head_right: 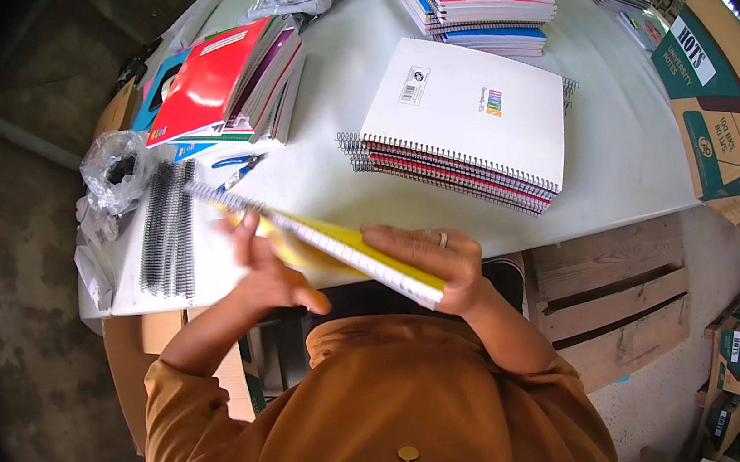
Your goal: The person manually threads plastic spiral coils through the pre-punched holes of colorful notebooks and stacks the finished items on a table.
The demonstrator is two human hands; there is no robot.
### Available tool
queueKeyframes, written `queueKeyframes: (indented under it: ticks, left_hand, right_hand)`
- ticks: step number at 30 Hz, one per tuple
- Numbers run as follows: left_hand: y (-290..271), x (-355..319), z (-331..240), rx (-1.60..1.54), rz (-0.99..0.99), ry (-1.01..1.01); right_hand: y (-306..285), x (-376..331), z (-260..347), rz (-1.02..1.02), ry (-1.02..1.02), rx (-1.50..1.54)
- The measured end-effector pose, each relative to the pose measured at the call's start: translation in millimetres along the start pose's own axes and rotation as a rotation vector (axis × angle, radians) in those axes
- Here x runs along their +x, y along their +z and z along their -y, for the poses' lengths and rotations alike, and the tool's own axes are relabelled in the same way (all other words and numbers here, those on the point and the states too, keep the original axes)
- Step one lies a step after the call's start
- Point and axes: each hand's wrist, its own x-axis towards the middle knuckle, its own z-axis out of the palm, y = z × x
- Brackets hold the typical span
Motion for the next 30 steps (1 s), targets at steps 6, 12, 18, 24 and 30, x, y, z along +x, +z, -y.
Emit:
queueKeyframes:
  ticks: [6,12,18,24,30]
  left_hand:
    - [-2.2,33.2,23.7,0.075,-0.031,-0.072]
    - [-5.4,42.2,21.1,-0.125,-0.198,-0.156]
    - [-4.0,20.2,8.5,0.167,-0.196,-0.041]
    - [-40.8,101.6,28.1,-0.063,0.084,-0.283]
    - [-21.8,109.9,27.1,-0.263,-0.012,-0.528]
  right_hand:
    - [-0.4,4.3,11.5,0.097,-0.011,-0.074]
    - [0.4,7.5,0.5,0.06,0.02,0.116]
    - [1.5,7.8,4.3,0.027,0.028,0.135]
    - [1.1,8.8,7.7,0.039,0.378,0.347]
    - [2.9,11.4,18.8,0.102,0.634,0.407]
